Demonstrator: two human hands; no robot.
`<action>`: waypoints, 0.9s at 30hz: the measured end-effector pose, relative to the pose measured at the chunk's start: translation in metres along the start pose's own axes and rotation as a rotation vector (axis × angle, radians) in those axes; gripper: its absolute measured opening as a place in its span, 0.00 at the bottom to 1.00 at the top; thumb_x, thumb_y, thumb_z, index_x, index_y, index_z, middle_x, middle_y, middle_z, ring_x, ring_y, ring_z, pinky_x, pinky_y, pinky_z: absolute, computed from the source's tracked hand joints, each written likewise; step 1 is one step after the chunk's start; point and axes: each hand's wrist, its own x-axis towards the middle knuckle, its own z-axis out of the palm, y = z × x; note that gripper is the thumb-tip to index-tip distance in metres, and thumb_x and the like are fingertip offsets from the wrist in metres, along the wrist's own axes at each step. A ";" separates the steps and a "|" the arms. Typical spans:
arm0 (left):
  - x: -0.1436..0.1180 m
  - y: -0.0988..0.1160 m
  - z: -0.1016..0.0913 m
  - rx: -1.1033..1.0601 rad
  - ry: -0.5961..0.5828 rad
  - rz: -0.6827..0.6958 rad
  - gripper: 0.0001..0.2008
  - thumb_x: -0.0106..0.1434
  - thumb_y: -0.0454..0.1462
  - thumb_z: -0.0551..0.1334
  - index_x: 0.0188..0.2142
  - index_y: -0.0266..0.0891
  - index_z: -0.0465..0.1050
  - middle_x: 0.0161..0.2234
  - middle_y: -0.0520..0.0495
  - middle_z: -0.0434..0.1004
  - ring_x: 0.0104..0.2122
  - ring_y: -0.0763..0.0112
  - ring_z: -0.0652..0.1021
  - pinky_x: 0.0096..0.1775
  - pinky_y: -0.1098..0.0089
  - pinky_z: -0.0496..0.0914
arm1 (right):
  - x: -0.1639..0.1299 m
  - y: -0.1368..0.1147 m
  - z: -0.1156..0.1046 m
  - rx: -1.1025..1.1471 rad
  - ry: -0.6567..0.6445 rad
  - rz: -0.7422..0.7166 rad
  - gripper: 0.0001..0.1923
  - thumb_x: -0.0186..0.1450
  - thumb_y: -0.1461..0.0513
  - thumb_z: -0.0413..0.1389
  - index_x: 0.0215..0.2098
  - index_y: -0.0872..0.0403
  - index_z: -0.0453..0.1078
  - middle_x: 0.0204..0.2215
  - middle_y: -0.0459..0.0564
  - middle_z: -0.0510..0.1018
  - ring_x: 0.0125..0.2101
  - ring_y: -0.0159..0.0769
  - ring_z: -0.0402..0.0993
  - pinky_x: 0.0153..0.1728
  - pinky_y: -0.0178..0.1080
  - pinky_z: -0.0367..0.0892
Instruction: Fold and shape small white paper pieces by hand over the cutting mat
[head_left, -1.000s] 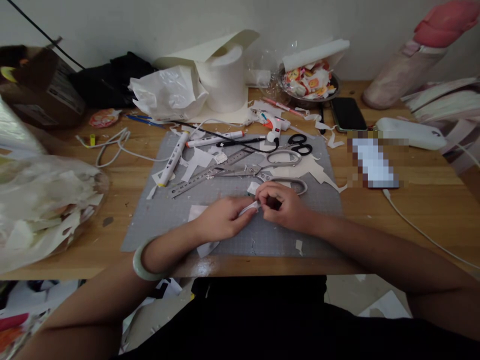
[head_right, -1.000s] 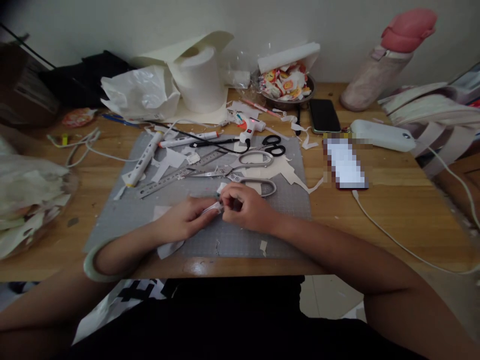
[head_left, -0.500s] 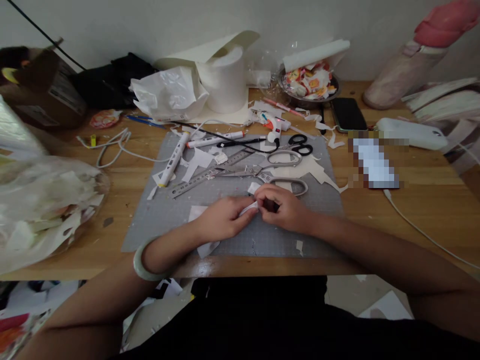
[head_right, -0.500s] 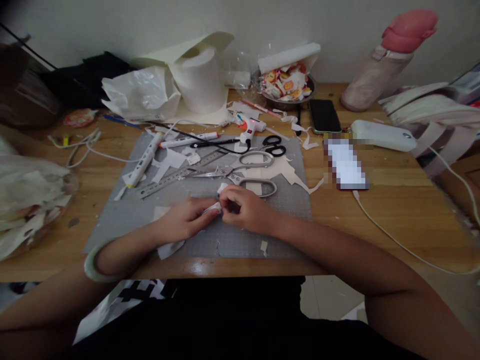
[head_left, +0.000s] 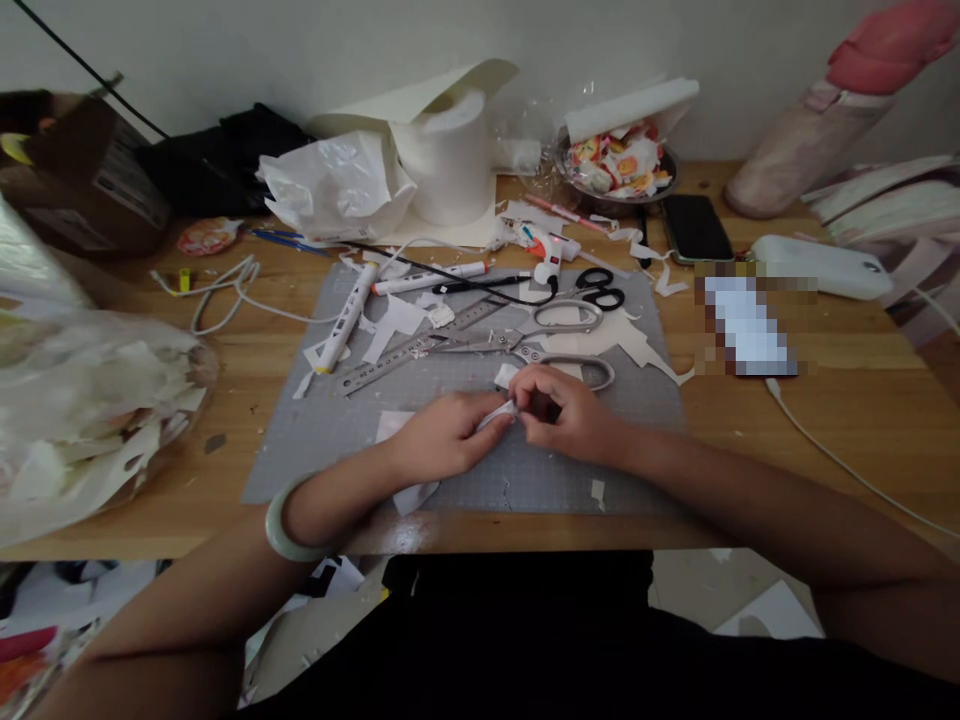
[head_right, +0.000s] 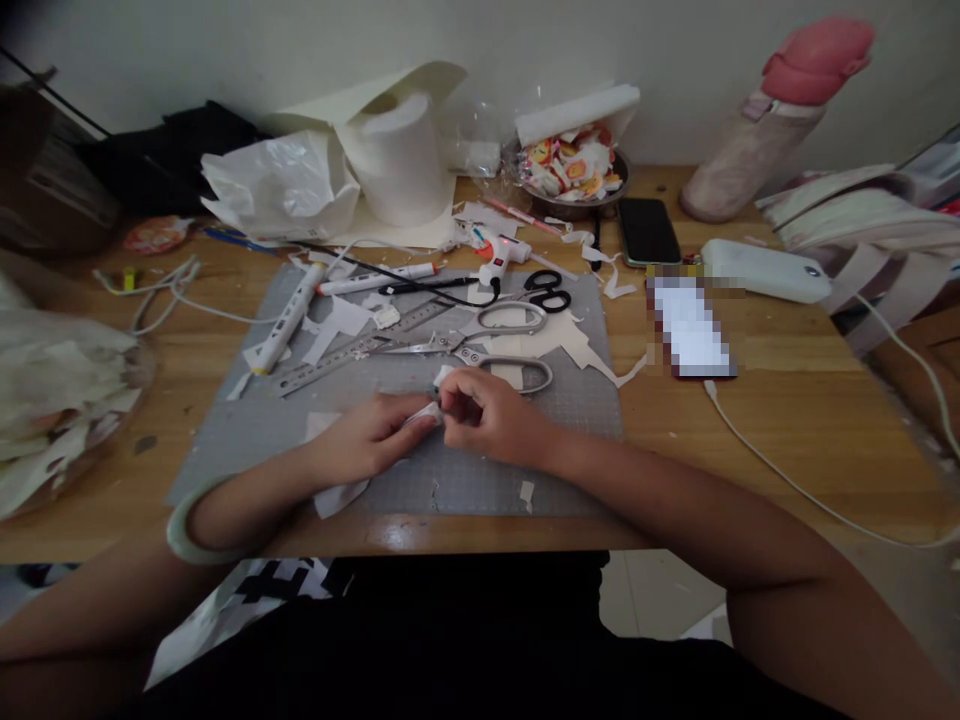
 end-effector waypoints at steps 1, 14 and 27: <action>0.000 0.000 0.000 -0.006 -0.001 0.005 0.13 0.66 0.39 0.47 0.29 0.37 0.64 0.22 0.54 0.65 0.23 0.76 0.66 0.28 0.74 0.60 | 0.000 0.000 0.000 -0.012 -0.021 -0.006 0.06 0.54 0.68 0.53 0.29 0.54 0.60 0.28 0.44 0.66 0.24 0.25 0.59 0.25 0.31 0.59; 0.000 0.002 0.000 0.021 -0.011 0.009 0.13 0.66 0.39 0.47 0.31 0.37 0.66 0.21 0.54 0.65 0.22 0.75 0.67 0.27 0.74 0.61 | 0.002 -0.001 -0.001 -0.078 -0.024 -0.069 0.06 0.54 0.70 0.51 0.26 0.54 0.62 0.27 0.44 0.66 0.25 0.26 0.61 0.25 0.30 0.59; 0.000 0.001 0.000 0.019 -0.009 -0.001 0.14 0.66 0.39 0.47 0.29 0.37 0.65 0.22 0.53 0.66 0.22 0.75 0.66 0.27 0.74 0.61 | 0.000 0.000 -0.001 -0.042 0.026 -0.046 0.05 0.55 0.68 0.52 0.28 0.54 0.60 0.28 0.44 0.66 0.25 0.26 0.60 0.24 0.30 0.59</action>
